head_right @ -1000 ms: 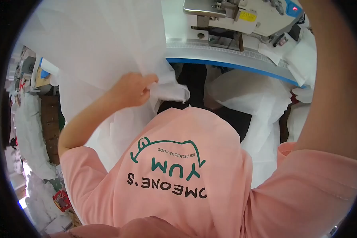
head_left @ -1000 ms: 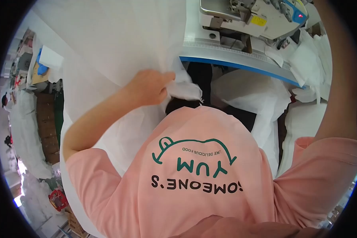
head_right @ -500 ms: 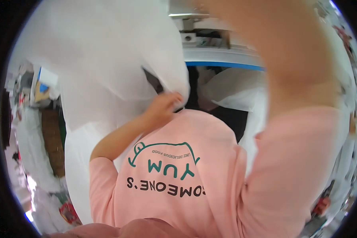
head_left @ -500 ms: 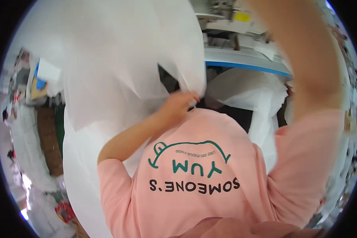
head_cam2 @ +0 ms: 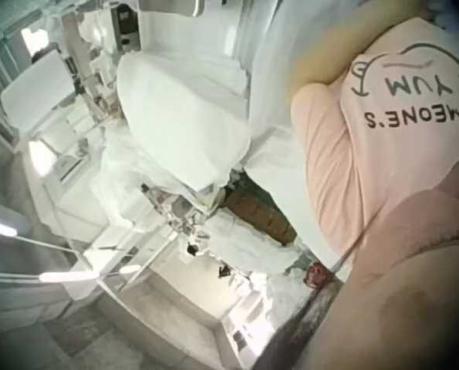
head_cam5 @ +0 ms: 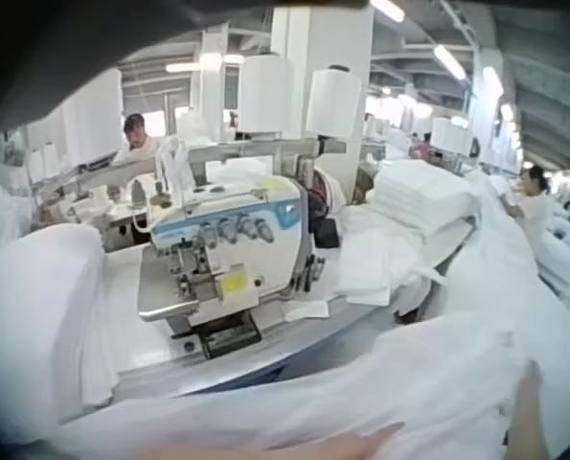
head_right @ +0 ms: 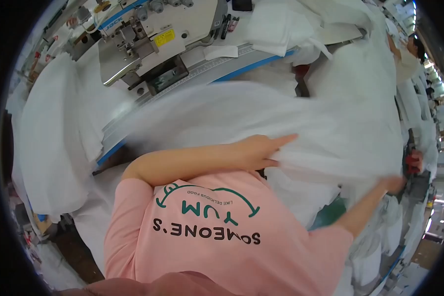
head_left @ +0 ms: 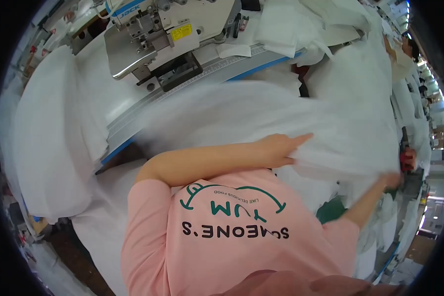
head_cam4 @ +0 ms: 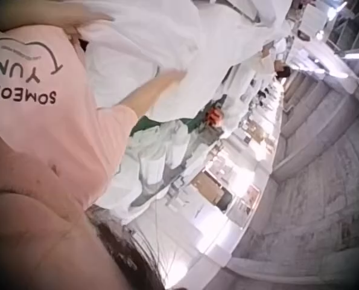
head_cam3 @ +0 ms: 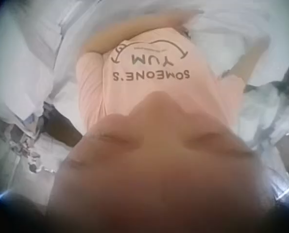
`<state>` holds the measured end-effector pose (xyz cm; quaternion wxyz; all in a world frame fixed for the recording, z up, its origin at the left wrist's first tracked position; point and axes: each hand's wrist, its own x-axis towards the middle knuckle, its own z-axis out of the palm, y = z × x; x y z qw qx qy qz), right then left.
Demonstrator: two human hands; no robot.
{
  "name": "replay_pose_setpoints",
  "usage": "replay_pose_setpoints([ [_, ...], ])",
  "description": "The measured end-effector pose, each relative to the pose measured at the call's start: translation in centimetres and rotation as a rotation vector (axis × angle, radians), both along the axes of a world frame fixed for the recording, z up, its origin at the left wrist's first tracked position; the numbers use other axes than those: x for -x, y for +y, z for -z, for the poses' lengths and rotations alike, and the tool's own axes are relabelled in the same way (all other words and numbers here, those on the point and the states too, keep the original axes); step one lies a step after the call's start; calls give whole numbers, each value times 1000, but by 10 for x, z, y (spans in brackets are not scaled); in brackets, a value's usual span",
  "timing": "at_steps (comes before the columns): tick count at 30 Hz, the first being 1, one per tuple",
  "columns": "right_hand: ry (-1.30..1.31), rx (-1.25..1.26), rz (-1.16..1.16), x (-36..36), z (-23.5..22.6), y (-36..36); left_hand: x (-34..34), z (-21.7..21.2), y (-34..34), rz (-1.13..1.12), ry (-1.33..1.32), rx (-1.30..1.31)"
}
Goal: Sewing pieces of white fabric together using an industrial sewing machine.
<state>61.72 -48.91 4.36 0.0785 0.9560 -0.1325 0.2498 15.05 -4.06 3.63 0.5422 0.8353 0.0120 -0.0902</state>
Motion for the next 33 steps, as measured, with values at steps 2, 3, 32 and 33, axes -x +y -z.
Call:
replay_pose_setpoints([
  [2,-983,-342,-266,-17,-78,4,-31,16,7,34,-221,5],
  [3,-959,-405,-452,24,-103,97,-39,56,6,-89,-411,134],
  [32,3088,-718,-2102,672,-107,393,505,165,-48,-1796,342,-851],
  [33,3243,-599,-2012,689,-115,383,537,149,-75,-1928,391,-1054],
])
